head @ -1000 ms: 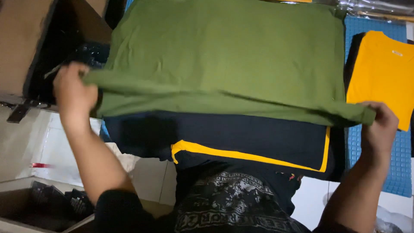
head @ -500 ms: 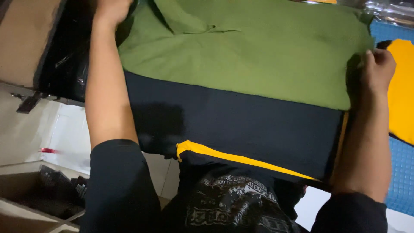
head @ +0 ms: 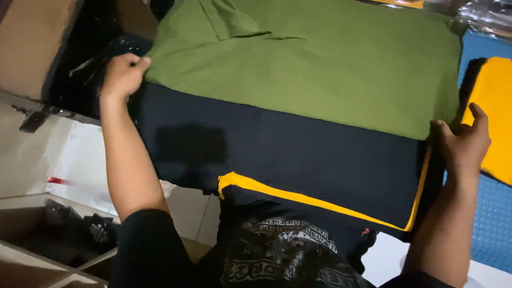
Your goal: The person is unfolding, smoothing, and neatly refolding various colored t-shirts on a mat.
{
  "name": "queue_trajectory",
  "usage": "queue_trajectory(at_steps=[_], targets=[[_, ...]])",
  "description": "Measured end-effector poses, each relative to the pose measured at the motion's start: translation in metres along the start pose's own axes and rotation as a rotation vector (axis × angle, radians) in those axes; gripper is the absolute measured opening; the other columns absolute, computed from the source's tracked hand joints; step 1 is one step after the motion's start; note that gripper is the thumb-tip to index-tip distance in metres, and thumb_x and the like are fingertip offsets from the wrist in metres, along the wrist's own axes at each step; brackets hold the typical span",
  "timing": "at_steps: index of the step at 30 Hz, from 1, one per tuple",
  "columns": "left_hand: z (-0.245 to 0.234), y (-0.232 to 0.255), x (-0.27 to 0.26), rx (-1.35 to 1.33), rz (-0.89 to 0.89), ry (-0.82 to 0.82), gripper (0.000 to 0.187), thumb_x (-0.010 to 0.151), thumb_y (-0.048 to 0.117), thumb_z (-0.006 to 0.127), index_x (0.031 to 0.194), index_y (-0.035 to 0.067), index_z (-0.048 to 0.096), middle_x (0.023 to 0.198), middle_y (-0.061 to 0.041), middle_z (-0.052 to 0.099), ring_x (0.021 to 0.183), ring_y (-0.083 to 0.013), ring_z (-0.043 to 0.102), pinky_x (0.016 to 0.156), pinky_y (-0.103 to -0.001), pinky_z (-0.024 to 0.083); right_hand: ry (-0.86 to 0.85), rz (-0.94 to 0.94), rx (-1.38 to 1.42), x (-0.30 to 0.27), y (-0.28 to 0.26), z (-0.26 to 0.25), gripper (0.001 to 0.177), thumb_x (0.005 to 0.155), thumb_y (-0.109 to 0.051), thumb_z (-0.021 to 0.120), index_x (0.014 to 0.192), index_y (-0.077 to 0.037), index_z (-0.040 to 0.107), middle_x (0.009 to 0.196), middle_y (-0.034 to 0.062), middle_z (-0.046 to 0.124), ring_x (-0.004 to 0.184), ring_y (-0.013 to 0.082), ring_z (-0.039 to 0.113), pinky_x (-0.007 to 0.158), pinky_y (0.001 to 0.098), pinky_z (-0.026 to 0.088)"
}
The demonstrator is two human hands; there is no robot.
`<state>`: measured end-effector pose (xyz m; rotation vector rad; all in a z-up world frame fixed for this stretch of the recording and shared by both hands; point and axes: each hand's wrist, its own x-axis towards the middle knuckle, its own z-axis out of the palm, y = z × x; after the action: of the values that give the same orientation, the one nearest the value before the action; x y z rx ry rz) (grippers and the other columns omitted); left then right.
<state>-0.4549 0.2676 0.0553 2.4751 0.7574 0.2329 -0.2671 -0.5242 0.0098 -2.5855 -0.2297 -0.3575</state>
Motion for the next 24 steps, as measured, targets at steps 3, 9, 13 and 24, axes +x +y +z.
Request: queue_trajectory(at_steps=[3, 9, 13, 24], targets=[[-0.002, 0.011, -0.02, -0.158, 0.038, 0.147, 0.034, 0.105, 0.022, 0.062, 0.083, -0.003, 0.065, 0.071, -0.008, 0.055, 0.063, -0.0235, 0.047, 0.063, -0.037, 0.041, 0.071, -0.025, 0.152, -0.016, -0.018, -0.011, 0.057, 0.101, 0.006, 0.084, 0.149, 0.017, 0.055, 0.094, 0.03, 0.064, 0.076, 0.0347, 0.061, 0.068, 0.0425, 0.052], [0.04, -0.064, -0.022, 0.133, -0.003, 0.387, 0.035, 0.094, 0.017, 0.068, 0.064, 0.0, 0.065, 0.061, -0.017, 0.064, 0.048, -0.0405, 0.054, 0.062, -0.047, 0.053, 0.035, 0.157, 0.202, -0.03, -0.026, -0.018, 0.063, 0.097, -0.001, 0.088, 0.149, 0.007, 0.054, 0.092, 0.0242, 0.064, 0.077, 0.0291, 0.061, 0.064, 0.0389, 0.051], [0.05, -0.071, -0.035, 0.284, 0.238, 0.457, 0.026, 0.095, 0.018, 0.07, 0.079, -0.002, 0.072, 0.092, -0.027, 0.072, 0.091, -0.0433, 0.063, 0.086, -0.046, 0.052, 0.076, 0.122, 0.275, -0.035, -0.037, -0.019, 0.062, 0.096, 0.003, 0.082, 0.149, 0.009, 0.05, 0.1, 0.027, 0.065, 0.087, 0.0327, 0.064, 0.08, 0.0402, 0.053], [0.05, -0.08, -0.049, 0.159, 0.189, 0.457, 0.029, 0.105, 0.012, 0.074, 0.09, -0.013, 0.074, 0.096, -0.03, 0.073, 0.081, -0.0437, 0.067, 0.081, -0.047, 0.055, 0.065, 0.083, 0.28, -0.047, -0.037, -0.023, 0.062, 0.096, 0.011, 0.076, 0.15, 0.007, 0.048, 0.097, 0.0208, 0.063, 0.08, 0.0261, 0.06, 0.073, 0.0361, 0.049]])
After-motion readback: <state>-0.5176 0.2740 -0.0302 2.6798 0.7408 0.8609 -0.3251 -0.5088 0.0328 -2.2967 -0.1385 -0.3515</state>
